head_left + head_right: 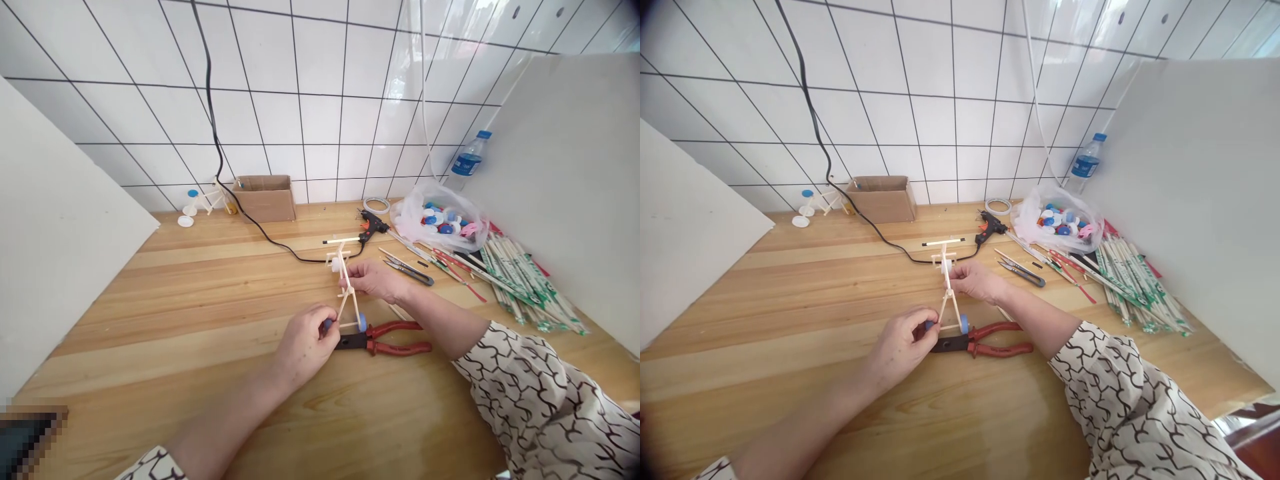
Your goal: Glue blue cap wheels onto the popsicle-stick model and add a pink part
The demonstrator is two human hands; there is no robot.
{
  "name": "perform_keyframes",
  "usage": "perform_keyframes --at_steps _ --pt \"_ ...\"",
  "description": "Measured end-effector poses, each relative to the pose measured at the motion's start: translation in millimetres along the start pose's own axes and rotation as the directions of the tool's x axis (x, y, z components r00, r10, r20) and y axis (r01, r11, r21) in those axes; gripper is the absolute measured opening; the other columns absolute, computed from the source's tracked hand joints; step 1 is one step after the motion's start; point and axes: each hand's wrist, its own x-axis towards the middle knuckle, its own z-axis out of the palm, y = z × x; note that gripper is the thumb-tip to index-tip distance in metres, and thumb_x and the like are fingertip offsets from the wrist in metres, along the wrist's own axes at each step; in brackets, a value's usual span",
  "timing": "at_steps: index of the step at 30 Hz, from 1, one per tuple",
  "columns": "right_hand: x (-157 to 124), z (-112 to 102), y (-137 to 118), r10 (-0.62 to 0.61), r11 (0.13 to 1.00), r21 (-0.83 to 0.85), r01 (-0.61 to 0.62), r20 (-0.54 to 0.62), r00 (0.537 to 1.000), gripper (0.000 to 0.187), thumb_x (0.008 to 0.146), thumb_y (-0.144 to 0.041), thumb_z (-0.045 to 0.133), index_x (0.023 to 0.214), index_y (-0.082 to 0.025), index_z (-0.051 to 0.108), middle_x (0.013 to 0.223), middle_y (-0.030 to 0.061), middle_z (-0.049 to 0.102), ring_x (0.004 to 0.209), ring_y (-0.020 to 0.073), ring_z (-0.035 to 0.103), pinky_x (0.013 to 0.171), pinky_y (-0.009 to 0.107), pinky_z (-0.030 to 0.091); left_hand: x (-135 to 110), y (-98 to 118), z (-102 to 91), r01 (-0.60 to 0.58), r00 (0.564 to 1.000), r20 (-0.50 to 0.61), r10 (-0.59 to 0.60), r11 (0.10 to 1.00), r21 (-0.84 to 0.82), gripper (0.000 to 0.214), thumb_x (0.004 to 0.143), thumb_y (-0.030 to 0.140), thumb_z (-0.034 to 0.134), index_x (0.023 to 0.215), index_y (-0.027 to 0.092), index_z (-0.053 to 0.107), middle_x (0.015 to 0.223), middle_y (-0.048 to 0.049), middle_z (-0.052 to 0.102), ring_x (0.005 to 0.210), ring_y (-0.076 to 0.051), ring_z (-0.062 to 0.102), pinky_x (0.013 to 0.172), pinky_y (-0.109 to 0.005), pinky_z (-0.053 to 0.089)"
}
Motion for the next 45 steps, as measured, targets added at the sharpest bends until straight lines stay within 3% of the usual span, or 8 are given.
perform_keyframes --at_steps 6,21,30,45 --pt "-1 -3 11 0.02 0.999 -0.026 -0.023 -0.09 0.996 0.026 0.059 -0.037 0.067 0.06 -0.014 0.055 0.048 -0.007 0.045 0.046 0.0051 0.03 0.046 0.021 0.019 5 -1 -1.1 -0.023 0.999 0.025 0.023 1.0 -0.004 0.016 0.078 0.015 0.046 0.066 0.017 0.057 0.063 0.0008 0.054 0.056 -0.011 0.049 0.055 -0.021 0.037" --pt "-3 -7 14 -0.011 0.989 -0.145 -0.012 -0.155 0.988 0.017 0.062 -0.028 0.062 0.057 -0.015 0.052 0.049 -0.0065 0.044 0.048 0.0059 0.032 0.046 0.021 0.022 12 -5 -8.0 -0.029 0.99 0.132 0.04 0.996 -0.079 0.015 0.078 0.02 0.045 0.069 0.018 0.056 0.059 0.0033 0.051 0.052 -0.01 0.044 0.05 -0.02 0.035" --pt "0 -6 15 -0.032 0.984 -0.179 0.001 -0.172 0.985 0.014 0.064 -0.025 0.059 0.058 -0.015 0.052 0.052 -0.0055 0.047 0.05 0.0065 0.036 0.048 0.02 0.026 13 -7 -7.7 -0.038 0.991 0.124 0.047 0.997 -0.067 0.014 0.078 0.019 0.045 0.069 0.018 0.055 0.058 0.0033 0.051 0.051 -0.01 0.045 0.05 -0.02 0.035" --pt "-4 -5 16 -0.026 0.979 -0.205 -0.01 -0.174 0.984 0.018 0.064 -0.03 0.059 0.057 -0.015 0.052 0.047 -0.0072 0.041 0.046 0.006 0.032 0.045 0.02 0.024 16 -11 -4.9 -0.083 0.983 0.161 0.092 0.995 -0.057 0.012 0.077 0.016 0.046 0.071 0.019 0.055 0.066 0.0021 0.054 0.056 -0.011 0.047 0.053 -0.021 0.036"
